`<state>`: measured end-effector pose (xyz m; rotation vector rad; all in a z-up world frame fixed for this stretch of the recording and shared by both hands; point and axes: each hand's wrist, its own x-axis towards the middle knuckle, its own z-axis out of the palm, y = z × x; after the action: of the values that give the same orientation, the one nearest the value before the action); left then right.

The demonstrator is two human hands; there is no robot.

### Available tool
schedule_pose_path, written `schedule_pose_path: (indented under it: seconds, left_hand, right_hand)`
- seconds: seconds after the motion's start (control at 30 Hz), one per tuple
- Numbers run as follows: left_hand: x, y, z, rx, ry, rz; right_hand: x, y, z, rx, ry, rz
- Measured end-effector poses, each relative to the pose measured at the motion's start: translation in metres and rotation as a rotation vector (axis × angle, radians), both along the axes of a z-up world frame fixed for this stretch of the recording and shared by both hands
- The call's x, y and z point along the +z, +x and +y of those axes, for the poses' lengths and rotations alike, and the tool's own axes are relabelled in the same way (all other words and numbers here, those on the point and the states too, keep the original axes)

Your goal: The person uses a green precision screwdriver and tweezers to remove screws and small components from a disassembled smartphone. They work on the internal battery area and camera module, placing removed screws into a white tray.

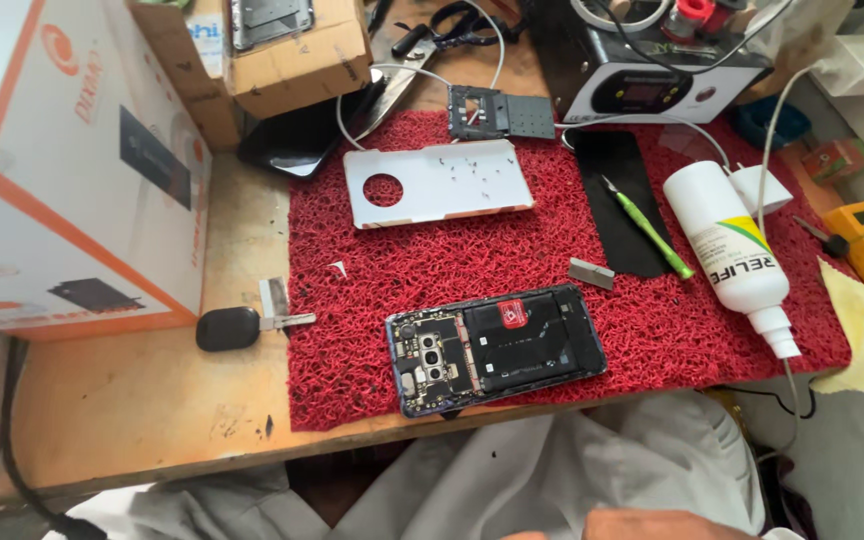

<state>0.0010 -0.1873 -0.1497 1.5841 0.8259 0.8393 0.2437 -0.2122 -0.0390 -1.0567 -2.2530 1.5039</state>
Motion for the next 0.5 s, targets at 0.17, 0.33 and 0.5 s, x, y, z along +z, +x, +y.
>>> schedule_pose_path:
  seconds: [0.17, 0.33, 0.5]
  left_hand:
    - [0.024, -0.024, 0.008, -0.026, -0.003, 0.036]
    - [0.035, -0.039, 0.017, -0.065, -0.026, 0.072]
    - [0.057, -0.050, 0.038, -0.135, -0.048, 0.102]
  right_hand:
    - [0.010, 0.015, -0.004, 0.006, -0.068, -0.068]
    - [0.032, 0.034, -0.008, -0.101, -0.112, -0.155]
    - [0.040, 0.047, 0.001, -0.232, -0.154, -0.270]
